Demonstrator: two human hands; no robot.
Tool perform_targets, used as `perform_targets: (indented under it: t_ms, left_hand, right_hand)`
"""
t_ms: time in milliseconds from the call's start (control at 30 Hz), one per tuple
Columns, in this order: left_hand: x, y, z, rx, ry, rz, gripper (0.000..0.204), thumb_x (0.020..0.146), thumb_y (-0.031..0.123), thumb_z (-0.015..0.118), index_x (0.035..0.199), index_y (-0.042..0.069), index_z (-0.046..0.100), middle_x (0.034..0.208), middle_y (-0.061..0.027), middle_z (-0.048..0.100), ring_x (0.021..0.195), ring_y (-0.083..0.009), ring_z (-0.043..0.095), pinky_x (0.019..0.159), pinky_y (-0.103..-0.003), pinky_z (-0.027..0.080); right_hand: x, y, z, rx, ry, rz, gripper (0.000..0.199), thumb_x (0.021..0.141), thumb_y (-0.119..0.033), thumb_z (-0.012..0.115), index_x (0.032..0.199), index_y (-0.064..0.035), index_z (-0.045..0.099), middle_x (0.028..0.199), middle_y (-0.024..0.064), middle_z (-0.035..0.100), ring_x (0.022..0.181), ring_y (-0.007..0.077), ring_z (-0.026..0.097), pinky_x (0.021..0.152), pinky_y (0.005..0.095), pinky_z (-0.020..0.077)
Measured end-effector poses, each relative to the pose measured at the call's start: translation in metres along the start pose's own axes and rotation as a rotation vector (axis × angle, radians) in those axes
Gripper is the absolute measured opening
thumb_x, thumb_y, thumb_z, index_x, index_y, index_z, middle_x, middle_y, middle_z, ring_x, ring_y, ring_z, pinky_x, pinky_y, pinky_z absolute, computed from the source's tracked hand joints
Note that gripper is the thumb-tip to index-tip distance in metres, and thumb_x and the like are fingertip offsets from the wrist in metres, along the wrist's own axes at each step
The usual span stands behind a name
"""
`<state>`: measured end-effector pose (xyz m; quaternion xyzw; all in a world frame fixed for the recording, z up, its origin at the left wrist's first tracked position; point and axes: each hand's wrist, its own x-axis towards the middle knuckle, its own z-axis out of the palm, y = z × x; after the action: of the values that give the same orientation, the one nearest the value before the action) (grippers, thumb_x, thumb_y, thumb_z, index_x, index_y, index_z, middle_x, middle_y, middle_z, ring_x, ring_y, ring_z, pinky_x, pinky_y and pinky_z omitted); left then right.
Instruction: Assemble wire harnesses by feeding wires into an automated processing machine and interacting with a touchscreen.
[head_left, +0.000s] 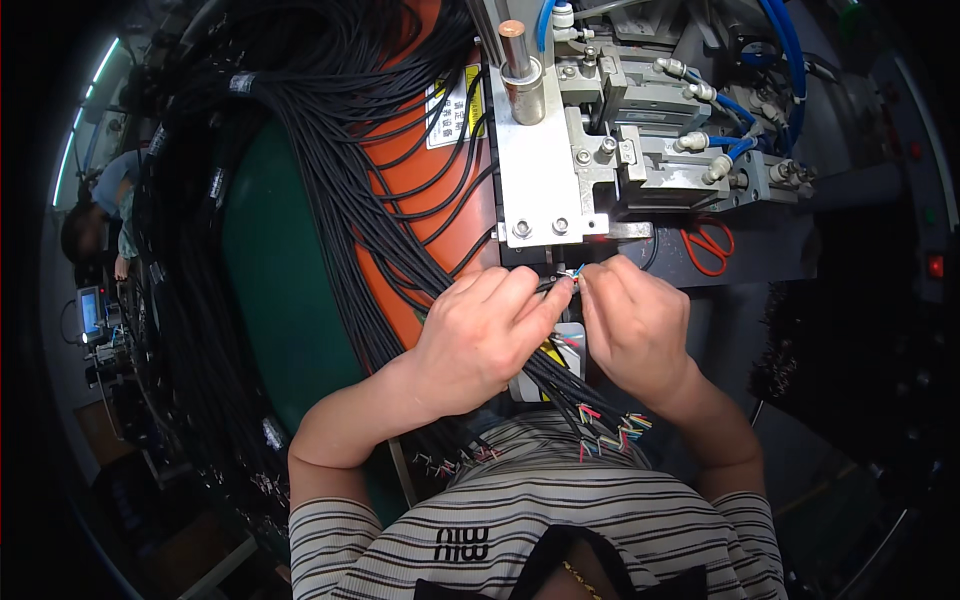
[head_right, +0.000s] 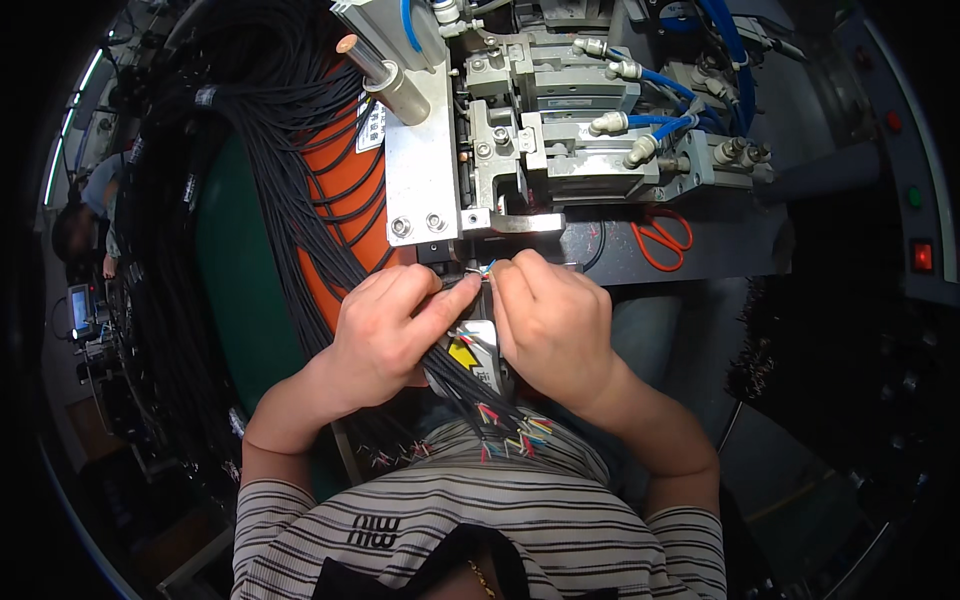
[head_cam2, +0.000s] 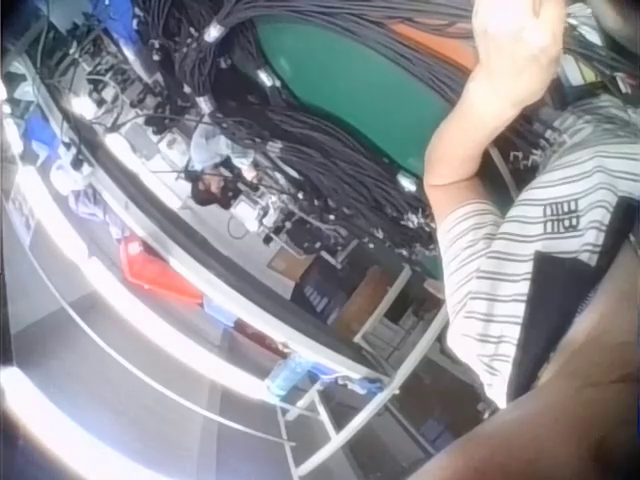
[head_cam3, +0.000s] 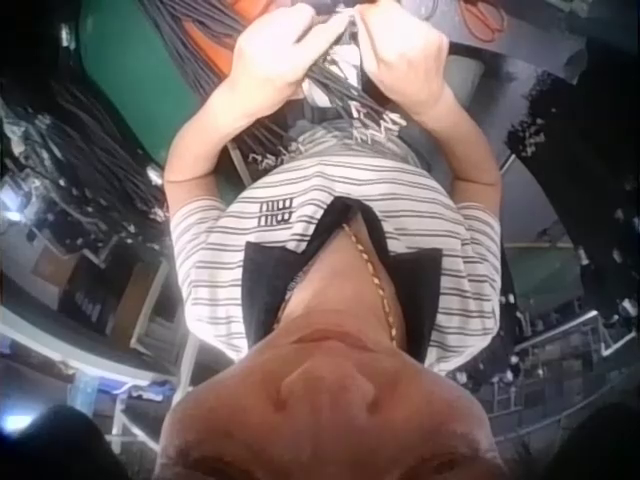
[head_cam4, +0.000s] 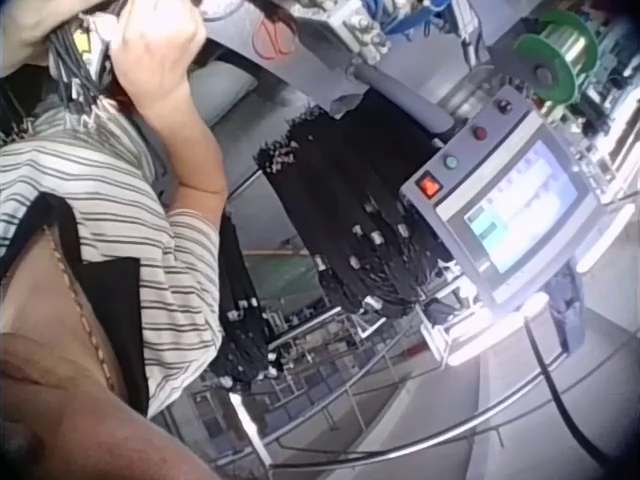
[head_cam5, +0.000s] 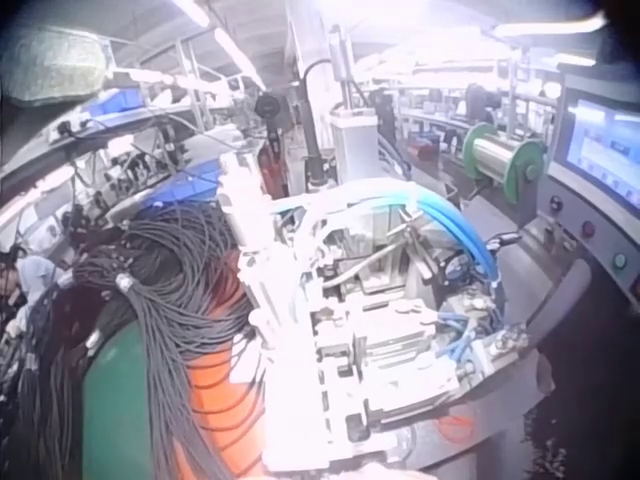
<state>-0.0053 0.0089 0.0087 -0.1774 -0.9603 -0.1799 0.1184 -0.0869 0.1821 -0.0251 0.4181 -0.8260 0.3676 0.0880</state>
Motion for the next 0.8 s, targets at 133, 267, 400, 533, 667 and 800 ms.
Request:
perform_targets:
  t_ms: [133, 267, 400, 533, 667, 800]
  left_hand:
    - [0.005, 0.001, -0.004, 0.059, -0.061, 0.045, 0.037, 0.076, 0.007, 0.061, 0.112, -0.002, 0.065, 0.080, -0.0054, 0.047, 0.072, -0.0194, 0.054, 0.063, -0.032, 0.047]
    - [0.005, 0.000, -0.005, 0.041, -0.074, 0.030, 0.036, 0.076, 0.007, 0.061, 0.111, -0.002, 0.066, 0.080, -0.0050, 0.047, 0.072, -0.0188, 0.054, 0.063, -0.032, 0.047]
    - [0.004, -0.003, -0.005, 0.003, -0.066, 0.026, 0.036, 0.076, 0.007, 0.061, 0.110, -0.002, 0.066, 0.081, -0.0052, 0.048, 0.072, -0.0189, 0.054, 0.063, -0.032, 0.047]
    - [0.004, -0.003, -0.004, 0.008, -0.068, 0.046, 0.041, 0.074, 0.009, 0.062, 0.113, -0.002, 0.065, 0.081, -0.0058, 0.047, 0.071, -0.0201, 0.054, 0.062, -0.033, 0.046]
    - [0.004, -0.001, -0.002, 0.035, -0.081, 0.054, 0.051, 0.070, 0.012, 0.064, 0.119, -0.001, 0.064, 0.081, -0.0071, 0.046, 0.070, -0.0226, 0.053, 0.061, -0.034, 0.044]
    - [0.010, 0.002, -0.008, 0.065, -0.123, 0.057, 0.044, 0.073, 0.010, 0.062, 0.114, -0.004, 0.063, 0.082, -0.0077, 0.048, 0.073, -0.0220, 0.054, 0.063, -0.034, 0.045]
  right_hand:
    - [0.006, -0.005, -0.006, -0.037, -0.068, -0.019, 0.010, 0.080, 0.001, 0.067, 0.089, -0.0009, 0.064, 0.074, 0.0106, 0.058, 0.055, 0.0292, 0.058, 0.050, 0.0371, 0.0451]
    - [0.004, 0.002, -0.004, 0.041, -0.090, 0.028, 0.006, 0.080, -0.006, 0.067, 0.085, -0.0029, 0.063, 0.071, 0.0077, 0.054, 0.057, 0.0256, 0.059, 0.053, 0.0356, 0.0475]
    - [0.001, 0.002, -0.002, 0.087, -0.037, 0.064, 0.006, 0.080, -0.006, 0.067, 0.083, -0.0031, 0.063, 0.071, 0.0078, 0.053, 0.057, 0.0256, 0.059, 0.052, 0.0360, 0.0473]
    - [0.000, 0.002, -0.002, 0.096, -0.058, 0.069, 0.006, 0.080, -0.006, 0.067, 0.083, -0.0034, 0.063, 0.072, 0.0080, 0.055, 0.058, 0.0257, 0.060, 0.052, 0.0360, 0.0473]
    - [0.009, 0.001, -0.011, -0.042, -0.176, -0.001, 0.005, 0.082, -0.007, 0.066, 0.085, -0.0033, 0.064, 0.074, 0.0077, 0.057, 0.057, 0.0261, 0.061, 0.050, 0.0364, 0.0471]
    - [0.016, 0.007, -0.019, -0.029, -0.311, -0.001, 0.009, 0.080, 0.000, 0.068, 0.088, -0.0010, 0.065, 0.078, 0.0115, 0.062, 0.059, 0.0305, 0.061, 0.052, 0.0382, 0.0475]
